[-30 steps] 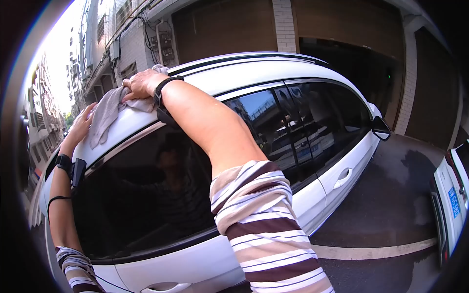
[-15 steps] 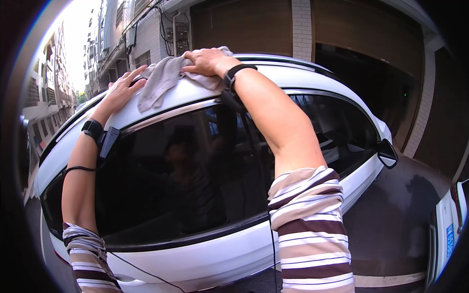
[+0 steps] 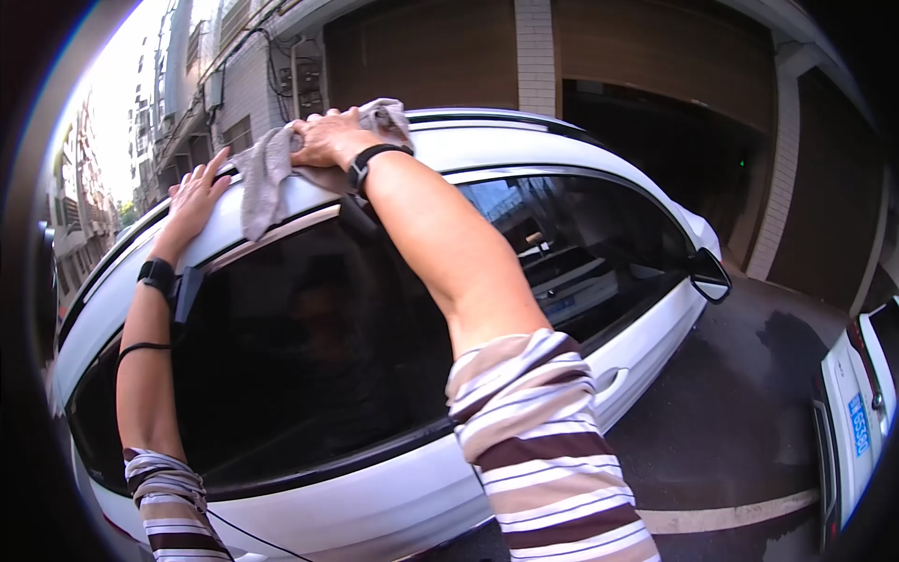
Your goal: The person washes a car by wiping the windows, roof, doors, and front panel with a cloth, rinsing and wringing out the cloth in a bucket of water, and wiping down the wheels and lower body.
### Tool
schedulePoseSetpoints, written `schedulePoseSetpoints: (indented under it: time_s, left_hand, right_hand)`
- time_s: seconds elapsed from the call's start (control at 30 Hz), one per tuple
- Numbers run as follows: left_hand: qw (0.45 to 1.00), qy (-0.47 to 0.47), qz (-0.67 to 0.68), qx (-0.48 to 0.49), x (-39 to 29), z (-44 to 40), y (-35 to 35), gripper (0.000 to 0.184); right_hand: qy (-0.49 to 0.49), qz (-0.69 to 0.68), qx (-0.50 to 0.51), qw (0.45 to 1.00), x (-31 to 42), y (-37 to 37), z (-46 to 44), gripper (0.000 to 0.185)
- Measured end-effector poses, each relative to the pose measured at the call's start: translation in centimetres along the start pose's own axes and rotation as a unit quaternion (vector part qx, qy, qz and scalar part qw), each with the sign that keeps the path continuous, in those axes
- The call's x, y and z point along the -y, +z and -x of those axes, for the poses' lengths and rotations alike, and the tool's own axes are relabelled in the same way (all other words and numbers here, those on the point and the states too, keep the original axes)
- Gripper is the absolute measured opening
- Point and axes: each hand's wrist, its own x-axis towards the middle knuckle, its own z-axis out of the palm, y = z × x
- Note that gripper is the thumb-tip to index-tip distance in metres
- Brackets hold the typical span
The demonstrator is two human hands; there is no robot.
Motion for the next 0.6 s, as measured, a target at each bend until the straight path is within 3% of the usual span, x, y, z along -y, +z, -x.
schedulePoseSetpoints:
  time_s: [0.17, 0.27, 0.37, 0.5, 0.57, 0.6]
  left_hand:
    - [0.999, 0.001, 0.007, 0.038, 0.9, -0.3, -1.2, 0.058]
    - [0.999, -0.026, -0.033, -0.009, 2.9, -2.1, 1.0, 0.060]
    - [0.978, -0.138, -0.137, -0.072, 5.9, -0.1, 3.3, 0.064]
    - [0.981, -0.100, -0.135, -0.094, 6.1, 5.3, 3.0, 0.063]
    - [0.982, -0.031, -0.138, -0.125, 6.1, 7.9, 3.2, 0.063]
    - [0.981, -0.050, -0.145, -0.115, 6.9, 8.8, 3.6, 0.064]
  right_hand:
    - [0.003, -0.027, 0.008, 1.000, -4.1, -0.6, 0.8, 0.073]
    - [0.014, 0.000, -0.025, 1.000, -8.3, -1.0, 2.4, 0.067]
    - [0.047, 0.013, -0.035, 0.998, -9.3, -0.6, 3.0, 0.067]
    - [0.085, 0.034, -0.079, 0.993, -9.7, -0.2, 3.3, 0.063]
    - [0.117, 0.039, -0.094, 0.988, -10.3, 0.1, 3.4, 0.062]
    - [0.128, 0.054, -0.113, 0.984, -10.7, 0.4, 3.5, 0.062]
